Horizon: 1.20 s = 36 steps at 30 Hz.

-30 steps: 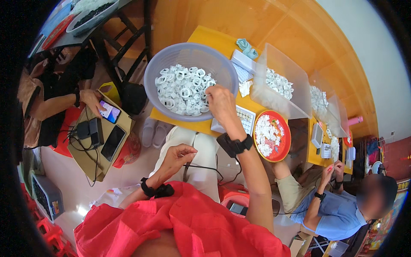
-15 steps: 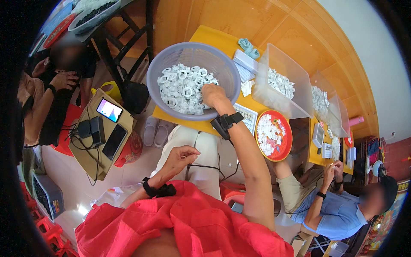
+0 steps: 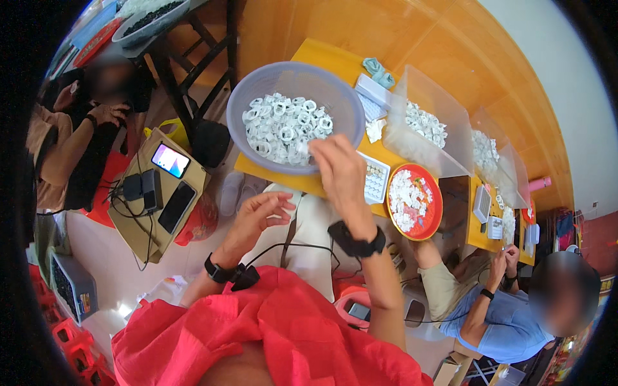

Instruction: Manually assembling small white plastic rings and black inserts into a finished component.

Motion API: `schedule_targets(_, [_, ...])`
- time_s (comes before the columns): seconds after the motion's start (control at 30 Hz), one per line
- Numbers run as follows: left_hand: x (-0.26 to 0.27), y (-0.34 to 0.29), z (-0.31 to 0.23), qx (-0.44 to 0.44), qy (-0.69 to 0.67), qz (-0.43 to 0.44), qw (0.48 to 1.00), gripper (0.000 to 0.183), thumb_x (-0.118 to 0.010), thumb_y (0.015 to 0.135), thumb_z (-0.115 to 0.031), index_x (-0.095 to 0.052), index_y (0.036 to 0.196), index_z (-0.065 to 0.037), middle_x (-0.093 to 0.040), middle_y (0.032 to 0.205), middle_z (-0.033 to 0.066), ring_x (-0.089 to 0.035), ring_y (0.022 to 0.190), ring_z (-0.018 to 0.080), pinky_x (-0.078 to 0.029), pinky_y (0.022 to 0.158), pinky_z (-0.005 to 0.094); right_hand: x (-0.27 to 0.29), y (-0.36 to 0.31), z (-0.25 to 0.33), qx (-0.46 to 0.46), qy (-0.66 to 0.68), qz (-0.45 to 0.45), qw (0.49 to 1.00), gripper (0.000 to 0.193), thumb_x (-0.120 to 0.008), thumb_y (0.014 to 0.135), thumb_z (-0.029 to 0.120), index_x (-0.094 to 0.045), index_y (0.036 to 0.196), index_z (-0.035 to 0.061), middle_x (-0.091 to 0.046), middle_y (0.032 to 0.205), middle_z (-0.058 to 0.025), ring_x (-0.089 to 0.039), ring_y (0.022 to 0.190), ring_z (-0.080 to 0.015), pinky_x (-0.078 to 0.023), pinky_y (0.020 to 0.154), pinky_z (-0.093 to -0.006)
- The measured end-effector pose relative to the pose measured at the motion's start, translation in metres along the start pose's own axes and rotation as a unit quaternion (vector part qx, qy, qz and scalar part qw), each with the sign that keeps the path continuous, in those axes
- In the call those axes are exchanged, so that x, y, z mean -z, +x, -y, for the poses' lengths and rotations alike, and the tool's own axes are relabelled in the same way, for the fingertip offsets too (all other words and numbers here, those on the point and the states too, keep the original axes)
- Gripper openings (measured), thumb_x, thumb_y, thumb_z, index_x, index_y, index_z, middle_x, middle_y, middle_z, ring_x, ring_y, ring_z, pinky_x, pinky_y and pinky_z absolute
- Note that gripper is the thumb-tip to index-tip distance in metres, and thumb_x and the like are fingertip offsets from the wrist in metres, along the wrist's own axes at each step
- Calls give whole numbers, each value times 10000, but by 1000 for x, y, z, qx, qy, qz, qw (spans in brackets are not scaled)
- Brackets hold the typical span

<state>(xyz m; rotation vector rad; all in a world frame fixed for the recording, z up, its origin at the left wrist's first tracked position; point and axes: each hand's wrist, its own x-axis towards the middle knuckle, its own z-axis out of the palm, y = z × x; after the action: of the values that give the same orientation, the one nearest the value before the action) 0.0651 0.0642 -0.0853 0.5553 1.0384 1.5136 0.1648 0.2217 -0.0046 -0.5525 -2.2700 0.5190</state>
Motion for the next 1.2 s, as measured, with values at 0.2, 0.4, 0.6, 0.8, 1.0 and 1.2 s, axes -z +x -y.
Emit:
schedule_targets(0.2, [-19,4,-24,-10,-219,134,966,431,-417,928,-302,-422,1240,-5,-554,1099,119,-568,934,160,-482,814,303,9,-67,28,158,-84,-96,979,266,-635,631,-26,-652,886,49,-556,738,-61,-559,605,-185,-444,496,-269])
schedule_targets(0.4, [-30,3,-17,16,-180,137,974,382,-465,912,-226,-437,1232,-18,-562,1096,110,-571,959,157,-491,815,291,12,-95,23,176,-114,-96,973,271,-656,617,-7,-656,878,64,-554,759,-49,-550,585,-173,-442,480,-264])
schedule_targets(0.6, [-33,4,-8,22,-170,138,976,345,-520,883,-177,-469,1192,-33,-564,1095,102,-588,920,149,-510,785,264,16,-115,28,14,-33,-150,988,209,-666,673,-47,-635,864,32,-559,762,-74,-552,587,-178,-447,492,-252])
schedule_targets(0.8, [-32,0,-8,11,-140,117,983,313,-561,856,-148,-499,1147,-49,-558,1084,80,-567,961,152,-497,813,277,9,-127,33,-104,95,-148,979,245,-670,687,-56,-616,916,13,-571,817,-83,-561,624,-123,-461,512,-229])
schedule_targets(1.0, [-39,-6,-7,16,-132,139,981,297,-579,825,-73,-519,1115,-54,-540,1053,34,-535,959,111,-471,815,267,9,-116,58,-178,163,-93,966,404,-712,646,-36,-580,1022,29,-536,918,-76,-570,657,-111,-470,511,-197])
schedule_targets(1.2, [-25,-14,-4,51,-146,125,980,281,-591,798,-46,-524,1071,-57,-533,1032,12,-535,903,89,-462,764,241,-1,-120,53,-150,155,-54,975,413,-727,636,-22,-583,1020,25,-525,888,-70,-559,652,-102,-467,495,-194])
